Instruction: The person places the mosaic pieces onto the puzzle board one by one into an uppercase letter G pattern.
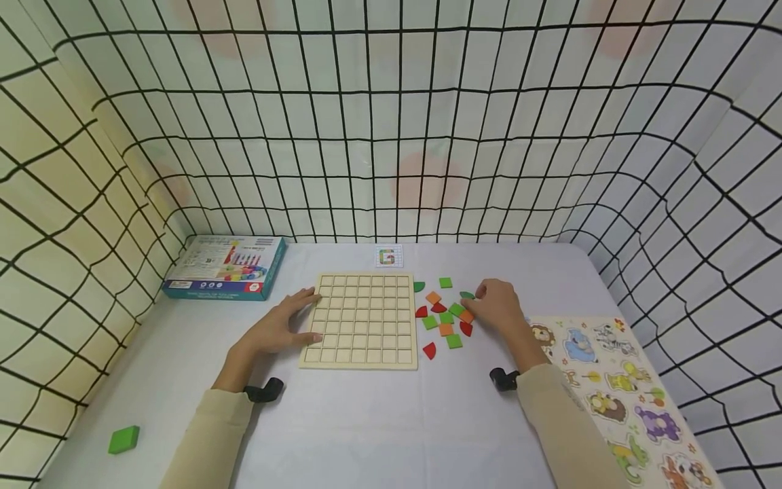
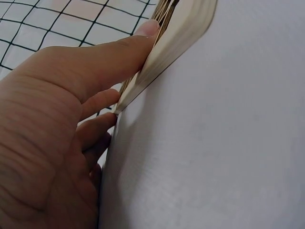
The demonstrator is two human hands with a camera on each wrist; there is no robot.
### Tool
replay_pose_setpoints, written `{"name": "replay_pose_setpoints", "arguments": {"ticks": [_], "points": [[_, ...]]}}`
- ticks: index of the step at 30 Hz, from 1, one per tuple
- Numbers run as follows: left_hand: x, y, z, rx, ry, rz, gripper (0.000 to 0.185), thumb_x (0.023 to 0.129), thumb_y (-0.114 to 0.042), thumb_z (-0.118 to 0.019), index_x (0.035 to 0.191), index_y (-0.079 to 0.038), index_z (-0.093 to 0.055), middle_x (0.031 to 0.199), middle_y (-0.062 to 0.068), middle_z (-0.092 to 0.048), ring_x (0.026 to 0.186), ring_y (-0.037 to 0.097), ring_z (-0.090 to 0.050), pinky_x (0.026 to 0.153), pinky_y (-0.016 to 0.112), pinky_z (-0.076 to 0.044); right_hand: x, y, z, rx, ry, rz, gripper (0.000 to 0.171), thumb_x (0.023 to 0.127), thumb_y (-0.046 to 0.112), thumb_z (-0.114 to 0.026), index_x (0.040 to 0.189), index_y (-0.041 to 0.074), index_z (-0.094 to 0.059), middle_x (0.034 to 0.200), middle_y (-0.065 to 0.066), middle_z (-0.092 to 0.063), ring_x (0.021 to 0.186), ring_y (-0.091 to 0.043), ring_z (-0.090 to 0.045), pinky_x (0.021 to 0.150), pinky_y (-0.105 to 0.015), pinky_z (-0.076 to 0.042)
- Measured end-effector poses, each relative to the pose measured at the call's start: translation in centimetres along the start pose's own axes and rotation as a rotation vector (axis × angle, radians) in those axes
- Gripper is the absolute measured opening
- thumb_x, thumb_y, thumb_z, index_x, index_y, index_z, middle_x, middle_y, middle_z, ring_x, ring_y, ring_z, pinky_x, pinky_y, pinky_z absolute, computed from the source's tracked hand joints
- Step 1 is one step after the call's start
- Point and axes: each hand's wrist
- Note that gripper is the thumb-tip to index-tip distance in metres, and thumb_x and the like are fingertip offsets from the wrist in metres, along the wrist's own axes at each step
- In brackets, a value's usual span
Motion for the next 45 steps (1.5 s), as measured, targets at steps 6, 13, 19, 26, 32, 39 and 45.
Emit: {"name": "replay_pose_setpoints", "arguments": {"ticks": [6, 13, 19, 26, 32, 39, 45], "points": [[0.0, 0.0, -0.1, -0.001, 0.011, 0.022, 0.094, 0.081, -0.050, -0.082, 0.159, -0.017, -0.042, 0.171, 0.009, -0.027, 0.159, 0.041, -0.016, 0.128, 0.063, -0.015, -0.1, 0.2, -0.2, 0.057, -0.003, 0.005, 0.036, 0.093, 0.033, -0.073, 0.102, -0.001, -0.070, 0.094, -0.014, -0.068, 0.092, -0.029, -0.059, 0.075, -0.034, -0.048], [0.2, -0.5, 0.0, 0.014, 0.036, 0.030, 0.097, 0.082, -0.050, -0.082, 0.161, -0.016, -0.037, 0.172, 0.008, -0.024, 0.160, 0.038, -0.015, 0.129, 0.061, -0.013, 0.1, 1.1, -0.4, 0.103, -0.032, 0.015, 0.037, 0.094, 0.034, -0.071, 0.112, 0.002, -0.070, 0.096, -0.012, -0.065, 0.090, -0.027, -0.057, 0.073, -0.032, -0.046], [0.3, -0.6, 0.0, 0.051, 0.043, 0.019, 0.097, 0.081, -0.052, -0.079, 0.161, -0.018, -0.037, 0.172, 0.008, -0.023, 0.160, 0.036, -0.015, 0.129, 0.062, -0.013, 0.6, 2.8, -0.8, 0.126, -0.046, 0.043, 0.037, 0.094, 0.034, -0.072, 0.115, 0.004, -0.070, 0.097, -0.011, -0.063, 0.091, -0.026, -0.054, 0.074, -0.032, -0.047], [0.2, -0.4, -0.1, 0.070, 0.042, 0.013, 0.098, 0.078, -0.054, -0.081, 0.159, -0.017, -0.040, 0.172, 0.008, -0.025, 0.160, 0.034, -0.017, 0.130, 0.058, -0.012, 0.9, 5.6, -1.7, 0.198, -0.017, 0.095, 0.033, 0.093, 0.032, -0.074, 0.113, 0.007, -0.070, 0.097, -0.008, -0.063, 0.090, -0.024, -0.055, 0.074, -0.032, -0.049], [0.3, -0.3, -0.1, 0.065, 0.034, 0.022, 0.099, 0.076, -0.055, -0.083, 0.158, -0.020, -0.041, 0.173, 0.005, -0.023, 0.161, 0.032, -0.015, 0.131, 0.056, -0.011, 1.1, 8.7, -2.8, 0.231, -0.013, 0.141, 0.028, 0.092, 0.030, -0.074, 0.108, 0.007, -0.072, 0.092, -0.006, -0.063, 0.084, -0.022, -0.055, 0.070, -0.030, -0.048], [0.4, -0.6, 0.0, 0.056, 0.029, 0.019, 0.100, 0.074, -0.055, -0.084, 0.158, -0.020, -0.042, 0.173, 0.006, -0.021, 0.161, 0.032, -0.014, 0.131, 0.057, -0.011, 1.3, 12.3, -4.7, 0.276, 0.030, 0.232, 0.027, 0.092, 0.028, -0.075, 0.108, 0.006, -0.073, 0.091, -0.005, -0.064, 0.081, -0.020, -0.056, 0.070, -0.030, -0.048], [0.3, -0.5, 0.0, 0.064, 0.035, 0.021, 0.100, 0.074, -0.053, -0.085, 0.157, -0.018, -0.042, 0.173, 0.008, -0.021, 0.161, 0.034, -0.015, 0.130, 0.058, -0.013, 1.5, 14.9, -7.0, 0.282, 0.085, 0.258, 0.028, 0.092, 0.031, -0.075, 0.110, 0.009, -0.074, 0.093, -0.002, -0.068, 0.084, -0.018, -0.061, 0.073, -0.035, -0.053]]}}
Point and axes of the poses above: each hand's wrist, its own x-axis towards the middle knuckle, its own z-axis out of the back of the hand, y = z × x
